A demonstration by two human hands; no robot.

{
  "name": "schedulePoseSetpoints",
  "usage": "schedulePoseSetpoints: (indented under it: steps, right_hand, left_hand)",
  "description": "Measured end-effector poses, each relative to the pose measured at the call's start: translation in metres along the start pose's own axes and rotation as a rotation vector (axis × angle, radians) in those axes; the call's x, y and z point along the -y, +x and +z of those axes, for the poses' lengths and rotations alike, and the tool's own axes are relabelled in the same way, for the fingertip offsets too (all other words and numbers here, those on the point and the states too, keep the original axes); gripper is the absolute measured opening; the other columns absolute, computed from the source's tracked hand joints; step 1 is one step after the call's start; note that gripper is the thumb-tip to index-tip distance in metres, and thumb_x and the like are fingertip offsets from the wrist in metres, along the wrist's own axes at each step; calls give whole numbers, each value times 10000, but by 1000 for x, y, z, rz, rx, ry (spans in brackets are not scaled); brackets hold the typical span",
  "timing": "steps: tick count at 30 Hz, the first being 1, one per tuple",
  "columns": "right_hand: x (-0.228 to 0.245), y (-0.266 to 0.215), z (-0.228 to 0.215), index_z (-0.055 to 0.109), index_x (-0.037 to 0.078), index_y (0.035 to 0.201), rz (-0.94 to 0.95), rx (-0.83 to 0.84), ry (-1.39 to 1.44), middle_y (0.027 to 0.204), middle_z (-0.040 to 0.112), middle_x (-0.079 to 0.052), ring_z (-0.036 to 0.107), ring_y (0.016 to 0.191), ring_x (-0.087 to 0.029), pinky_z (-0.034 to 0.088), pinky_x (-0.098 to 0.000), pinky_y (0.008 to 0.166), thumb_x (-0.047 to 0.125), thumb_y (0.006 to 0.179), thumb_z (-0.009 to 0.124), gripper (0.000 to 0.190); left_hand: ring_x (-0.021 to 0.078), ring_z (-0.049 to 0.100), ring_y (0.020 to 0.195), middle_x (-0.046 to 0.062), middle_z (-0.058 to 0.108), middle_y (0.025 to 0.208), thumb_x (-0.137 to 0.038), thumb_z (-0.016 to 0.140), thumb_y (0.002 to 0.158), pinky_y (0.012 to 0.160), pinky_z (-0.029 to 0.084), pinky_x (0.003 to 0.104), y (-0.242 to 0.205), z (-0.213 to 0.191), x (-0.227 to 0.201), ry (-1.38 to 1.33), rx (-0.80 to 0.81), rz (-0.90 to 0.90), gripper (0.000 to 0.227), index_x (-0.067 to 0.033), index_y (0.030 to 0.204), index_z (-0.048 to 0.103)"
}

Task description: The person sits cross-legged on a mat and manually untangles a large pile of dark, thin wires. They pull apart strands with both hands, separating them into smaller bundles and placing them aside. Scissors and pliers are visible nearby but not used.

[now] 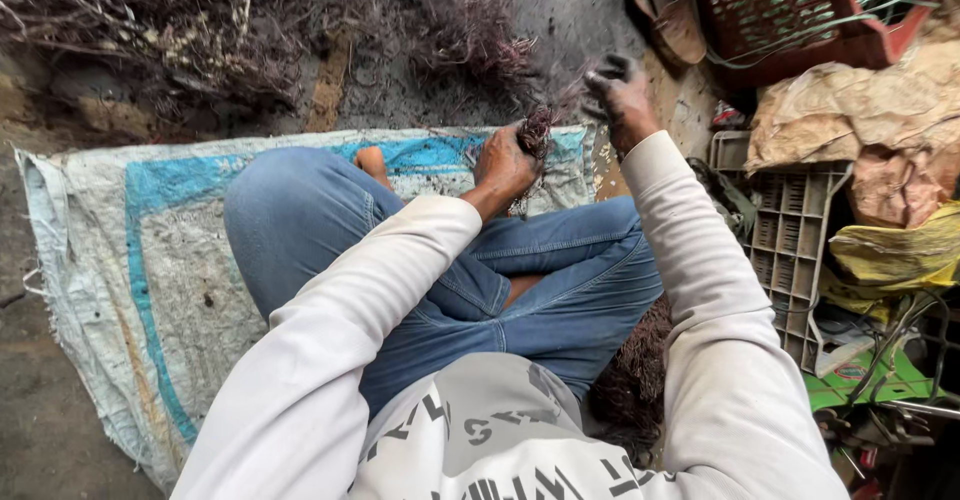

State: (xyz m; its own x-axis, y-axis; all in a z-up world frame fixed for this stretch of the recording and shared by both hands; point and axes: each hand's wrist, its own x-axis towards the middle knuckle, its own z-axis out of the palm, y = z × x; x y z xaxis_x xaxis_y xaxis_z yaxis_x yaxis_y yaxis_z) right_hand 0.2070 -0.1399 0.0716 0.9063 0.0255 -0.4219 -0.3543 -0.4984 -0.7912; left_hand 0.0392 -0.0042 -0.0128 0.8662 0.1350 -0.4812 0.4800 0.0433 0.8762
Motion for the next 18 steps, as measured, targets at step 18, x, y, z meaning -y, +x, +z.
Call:
schedulePoseSetpoints:
  steps: [18]
  right_hand:
    - [59,-4,35,635,32,1321,243,494,-861,1146,750,-149,692,962,-232,577,-358,897,264,844,802,556]
  left_hand:
    - [385,681,1011,147,663,1123,-227,794,805,865,549,516,-80,-11,-47,238,150,655,476,-207,1270,694]
